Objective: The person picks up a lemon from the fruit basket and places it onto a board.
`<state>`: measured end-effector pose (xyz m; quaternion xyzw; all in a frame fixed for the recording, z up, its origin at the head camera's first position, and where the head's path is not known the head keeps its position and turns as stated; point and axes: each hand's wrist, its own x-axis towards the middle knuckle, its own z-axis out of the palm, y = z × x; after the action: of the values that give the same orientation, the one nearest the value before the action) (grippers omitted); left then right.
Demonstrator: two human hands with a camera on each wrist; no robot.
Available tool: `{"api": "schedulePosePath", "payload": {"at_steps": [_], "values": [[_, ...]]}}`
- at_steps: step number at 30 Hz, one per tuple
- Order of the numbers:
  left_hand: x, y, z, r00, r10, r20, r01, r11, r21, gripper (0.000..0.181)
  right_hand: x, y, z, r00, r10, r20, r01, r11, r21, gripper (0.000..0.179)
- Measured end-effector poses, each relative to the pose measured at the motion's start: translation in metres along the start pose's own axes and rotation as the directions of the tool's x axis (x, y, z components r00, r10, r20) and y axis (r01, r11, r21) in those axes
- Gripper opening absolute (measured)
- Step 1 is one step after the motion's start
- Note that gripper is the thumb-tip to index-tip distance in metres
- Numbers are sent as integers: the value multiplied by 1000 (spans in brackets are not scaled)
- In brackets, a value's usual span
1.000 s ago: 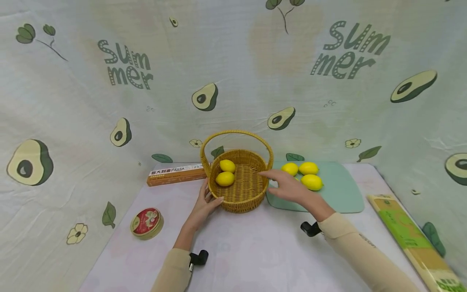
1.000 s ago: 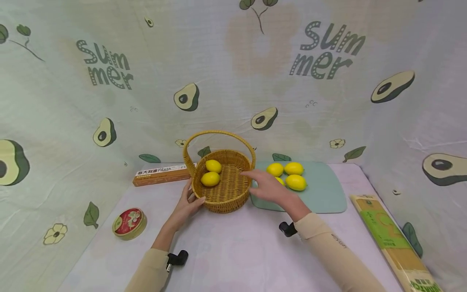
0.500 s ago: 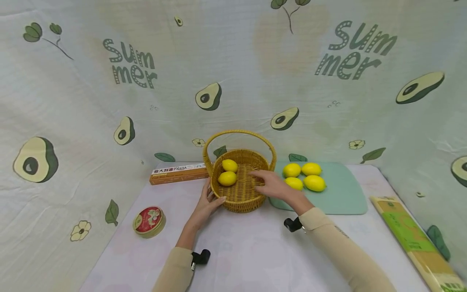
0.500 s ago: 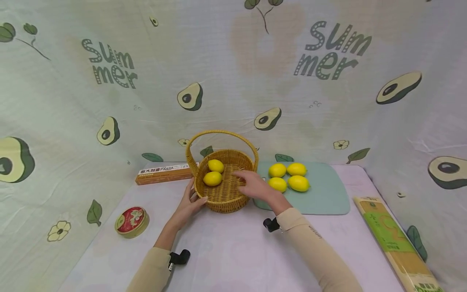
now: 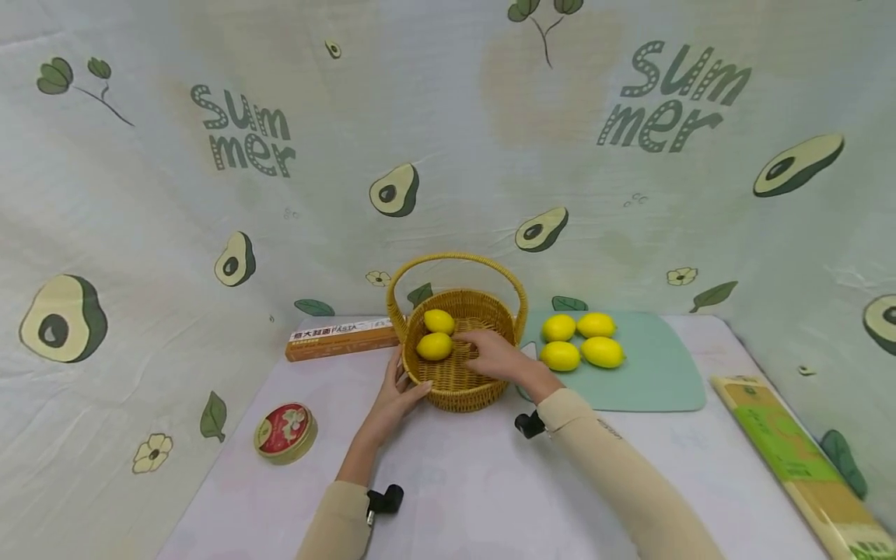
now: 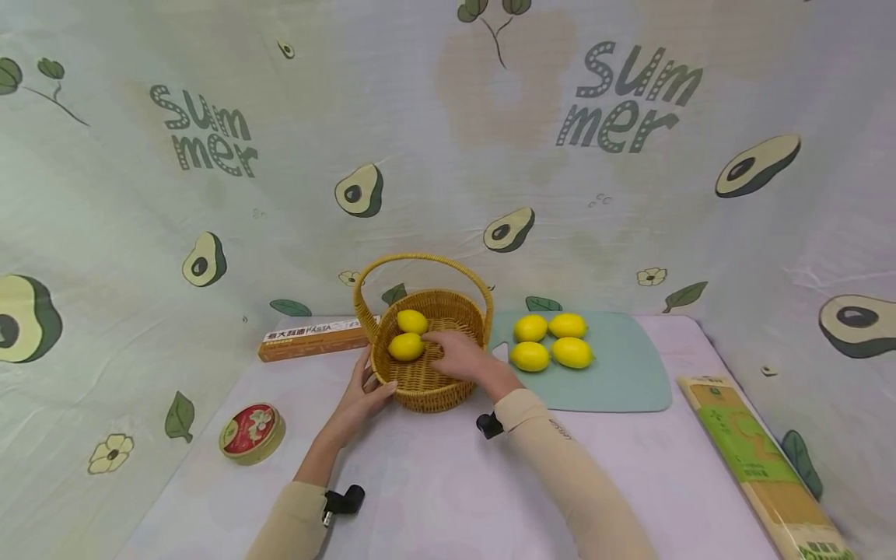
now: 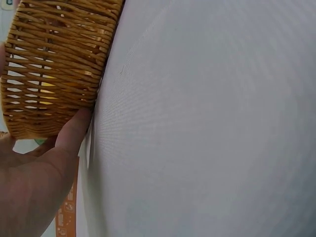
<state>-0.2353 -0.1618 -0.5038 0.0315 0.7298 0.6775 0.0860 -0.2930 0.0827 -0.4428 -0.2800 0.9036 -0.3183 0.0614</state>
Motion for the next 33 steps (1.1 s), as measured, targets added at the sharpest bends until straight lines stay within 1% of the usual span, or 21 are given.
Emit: {"api": "schedulePosePath", "payload": {"at_steps": [3, 7, 11, 15, 18, 21, 24, 29, 33], "values": [[1, -2, 1, 1000, -10, 6, 10, 1000, -20, 102, 6, 0, 5, 1000, 3, -8, -3, 999, -48, 53], [1, -4, -2, 1000, -1, 1, 1, 1000, -24, 102, 18, -3, 13, 1000, -14, -19, 12, 994, -109, 54], [1, -5, -2, 1000, 9, -6, -10, 1000, -22, 100, 26, -7, 20, 1000, 4, -14, -5, 994, -114, 59], [1, -5, 0, 1000, 14, 1, -13, 1000, -10, 98, 30, -9, 26, 999, 34, 18, -31, 990, -134, 64], [1, -4, 0, 1000, 9, -3, -9, 1000, 0, 98, 31, -12, 27, 1000, 21, 23, -18, 992, -124, 63], [0, -4, 0, 1000, 9, -5, -9, 1000, -2, 98, 32, -15, 28, 1000, -7, 7, 8, 993, -120, 57], [1, -4, -1, 1000, 16, -1, -16, 1000, -10, 99, 34, -18, 29, 999, -33, -10, 31, 988, -148, 49], [1, -6, -1, 1000, 13, 3, -13, 1000, -24, 98, 34, -24, 32, 997, -73, 2, 72, 981, -182, 36], [0, -7, -1, 1000, 13, 1, -13, 1000, -21, 98, 34, -28, 34, 997, -76, 9, 77, 981, -180, 29]]}}
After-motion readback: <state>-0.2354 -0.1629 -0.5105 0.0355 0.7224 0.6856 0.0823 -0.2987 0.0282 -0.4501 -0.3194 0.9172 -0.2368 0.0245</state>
